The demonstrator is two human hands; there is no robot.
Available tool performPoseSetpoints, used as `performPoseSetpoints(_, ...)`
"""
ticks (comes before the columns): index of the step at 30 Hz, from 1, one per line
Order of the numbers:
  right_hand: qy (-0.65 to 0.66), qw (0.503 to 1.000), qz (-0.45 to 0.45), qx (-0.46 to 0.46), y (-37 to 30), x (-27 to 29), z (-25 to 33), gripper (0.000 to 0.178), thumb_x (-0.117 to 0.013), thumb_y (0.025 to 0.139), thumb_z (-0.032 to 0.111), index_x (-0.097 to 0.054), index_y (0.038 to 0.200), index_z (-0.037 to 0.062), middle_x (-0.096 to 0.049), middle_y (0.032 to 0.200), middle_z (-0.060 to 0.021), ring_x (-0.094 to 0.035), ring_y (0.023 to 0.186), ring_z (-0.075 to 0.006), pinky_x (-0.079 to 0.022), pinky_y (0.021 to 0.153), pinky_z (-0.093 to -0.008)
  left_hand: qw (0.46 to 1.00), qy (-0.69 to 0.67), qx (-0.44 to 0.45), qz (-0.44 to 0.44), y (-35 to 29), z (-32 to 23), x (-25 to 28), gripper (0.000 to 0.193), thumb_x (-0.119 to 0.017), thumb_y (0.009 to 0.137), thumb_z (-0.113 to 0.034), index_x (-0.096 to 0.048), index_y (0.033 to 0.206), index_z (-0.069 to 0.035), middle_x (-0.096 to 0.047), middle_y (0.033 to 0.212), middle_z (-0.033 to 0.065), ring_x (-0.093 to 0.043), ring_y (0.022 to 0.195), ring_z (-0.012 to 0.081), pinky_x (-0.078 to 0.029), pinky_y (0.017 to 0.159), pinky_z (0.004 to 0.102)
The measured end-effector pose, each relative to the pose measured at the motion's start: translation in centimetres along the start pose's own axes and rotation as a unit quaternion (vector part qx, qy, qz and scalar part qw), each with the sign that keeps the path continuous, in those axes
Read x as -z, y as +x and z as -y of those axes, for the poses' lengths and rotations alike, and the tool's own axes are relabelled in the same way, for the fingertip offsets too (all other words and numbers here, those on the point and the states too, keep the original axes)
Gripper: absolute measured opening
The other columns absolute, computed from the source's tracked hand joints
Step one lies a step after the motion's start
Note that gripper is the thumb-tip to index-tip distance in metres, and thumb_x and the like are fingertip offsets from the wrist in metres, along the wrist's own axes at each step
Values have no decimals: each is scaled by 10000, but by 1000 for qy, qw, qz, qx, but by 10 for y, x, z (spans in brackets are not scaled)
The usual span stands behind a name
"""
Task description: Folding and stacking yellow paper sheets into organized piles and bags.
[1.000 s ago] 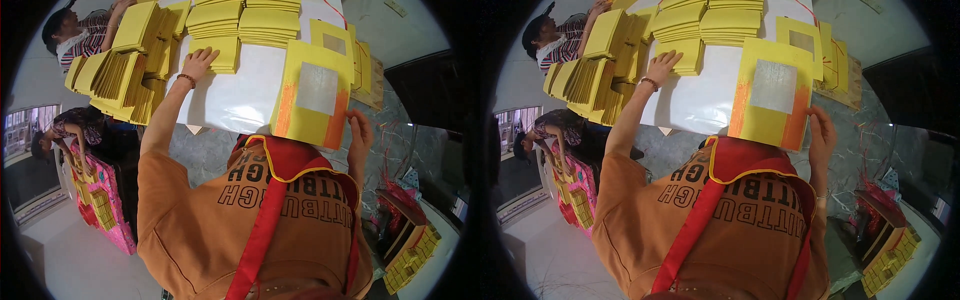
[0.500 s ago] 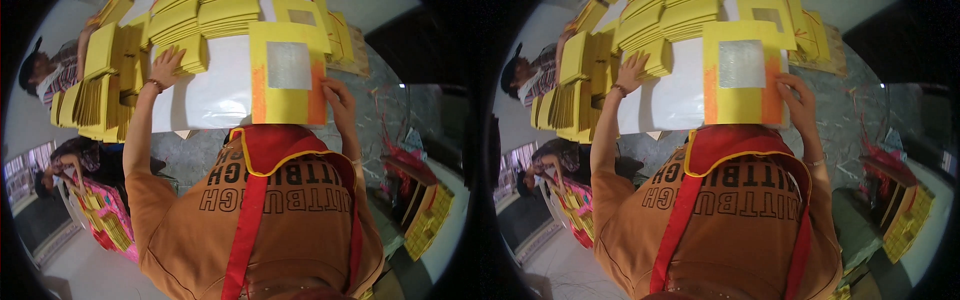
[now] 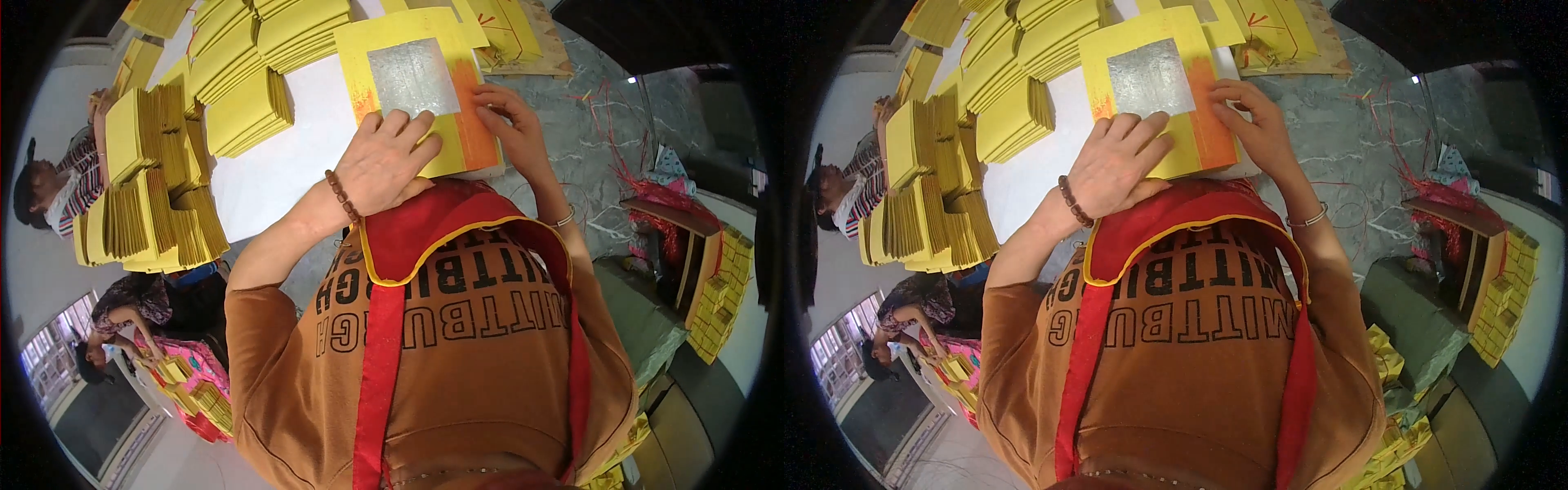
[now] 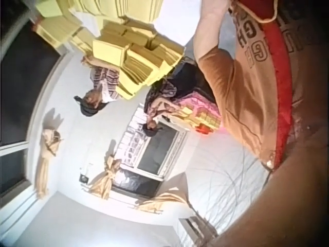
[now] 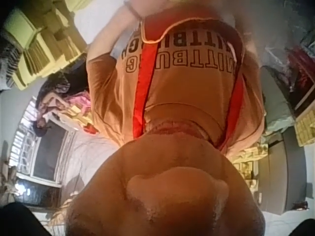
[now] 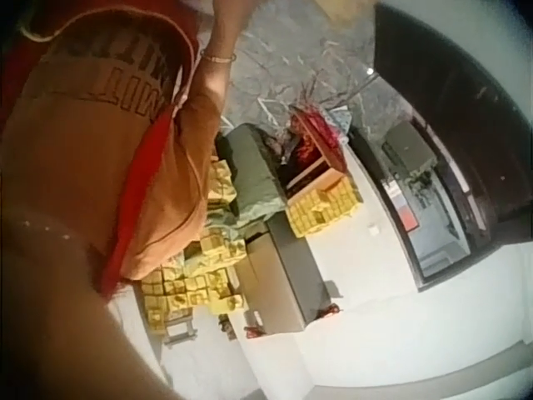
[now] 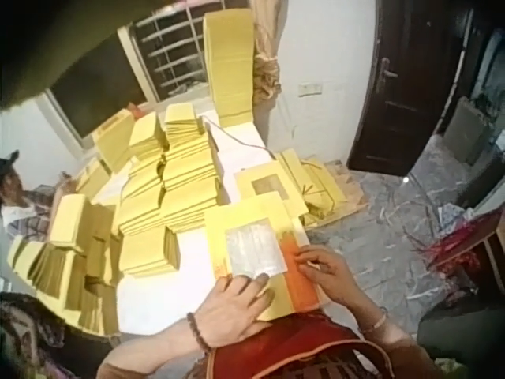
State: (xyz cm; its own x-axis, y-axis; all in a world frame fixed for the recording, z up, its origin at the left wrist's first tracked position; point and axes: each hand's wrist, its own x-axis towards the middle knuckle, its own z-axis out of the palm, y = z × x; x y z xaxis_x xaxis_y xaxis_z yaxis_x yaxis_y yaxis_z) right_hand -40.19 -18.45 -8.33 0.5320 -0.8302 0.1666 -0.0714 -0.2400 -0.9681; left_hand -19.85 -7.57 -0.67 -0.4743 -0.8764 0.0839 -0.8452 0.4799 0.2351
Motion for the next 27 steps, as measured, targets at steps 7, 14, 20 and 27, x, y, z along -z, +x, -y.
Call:
performPoseSetpoints(7, 73, 997, -18, -26, -1, -5, -3, 159, -568, 851, 109, -621, 983, 38, -566, 1107, -44, -530, 1003, -129, -429, 818, -256, 991, -125, -37, -34, -2, 11, 1, 276, -645, 744, -177, -571, 979, -52, -563, 978, 94, -519, 845, 259, -440, 735, 344)
performPoseSetpoints(14, 75, 997, -1, -23, -3, -4, -2, 175, -591, 842, 145, -624, 983, 47, -562, 1115, -46, -534, 1001, -135, -425, 824, -268, 980, -195, 2, -43, -1, 10, 3, 108, -573, 807, -107, -586, 840, -5, -552, 761, 126, -534, 727, 294, -446, 647, 360)
performPoseSetpoints(20, 75, 997, 1, -28, -2, -4, -1, 181, -605, 834, 157, -626, 979, 51, -563, 1119, -42, -532, 1011, -136, -426, 824, -270, 971, -231, 27, -49, -1, 14, -2, 125, -553, 835, -108, -584, 843, 12, -545, 708, 141, -539, 682, 306, -438, 600, 360)
performPoseSetpoints(27, 80, 996, -5, -29, -2, -4, -4, 184, -603, 836, 161, -624, 981, 51, -565, 1112, -38, -533, 1010, -136, -432, 813, -267, 966, -250, 28, -61, 0, 19, -5, 121, -542, 823, -106, -594, 839, 2, -581, 714, 138, -570, 663, 293, -455, 596, 354)
